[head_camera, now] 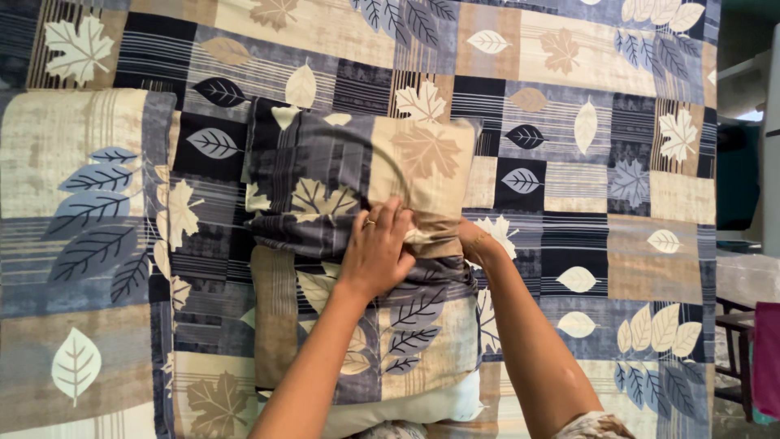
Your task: The person inserts a white pillow insert into a patterned pillowcase on a bed, then smooths and adjusts the finished pillow. The person also briefly handles a second decorative pillow.
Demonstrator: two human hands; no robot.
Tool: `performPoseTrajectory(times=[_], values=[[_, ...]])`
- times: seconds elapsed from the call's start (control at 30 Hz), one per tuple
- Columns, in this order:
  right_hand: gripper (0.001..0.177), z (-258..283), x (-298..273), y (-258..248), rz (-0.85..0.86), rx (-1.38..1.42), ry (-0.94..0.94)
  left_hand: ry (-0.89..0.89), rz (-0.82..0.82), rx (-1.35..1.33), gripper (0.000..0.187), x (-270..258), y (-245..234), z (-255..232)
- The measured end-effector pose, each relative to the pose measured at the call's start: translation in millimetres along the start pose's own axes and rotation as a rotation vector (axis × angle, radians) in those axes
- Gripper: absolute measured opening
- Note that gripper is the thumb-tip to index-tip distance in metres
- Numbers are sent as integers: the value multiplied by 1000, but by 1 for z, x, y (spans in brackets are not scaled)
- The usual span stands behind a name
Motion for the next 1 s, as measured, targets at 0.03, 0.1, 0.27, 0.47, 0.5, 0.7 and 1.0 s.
performPoseTrajectory(times=[0.03, 0.1, 0.27, 0.47, 0.5, 0.7, 1.0], values=[[43, -8, 0, -8, -48, -25, 24, -19, 12, 14, 41, -1, 2, 1], [47, -16, -1, -18, -141, -74, 71, -56, 38, 45, 21, -3, 9, 4], [39, 17, -13, -17, -207, 166, -56, -328, 200, -120, 27, -38, 27, 7], [41, 16, 4, -12, -99, 319, -124, -284, 159, -134, 24, -52, 21, -4], [42, 10, 13, -10, -110, 297, -138, -277, 155, -117, 23, -47, 21, 0], [54, -36, -5, -30, -190, -202, -24, -224, 77, 65, 24, -24, 4, 21], [38, 155, -156, 42, -553, -386, -1171, -736, -184, 239, 61, -86, -73, 152]])
Point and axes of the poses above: each hand's wrist, its own x-axis towards the middle knuckle, its own y-axis out of the palm, z = x × y, the point moved 8 cm from there along x, towards the middle knuckle, and after that the axes turned 14 degrees about -z, right-handed, at the moved point
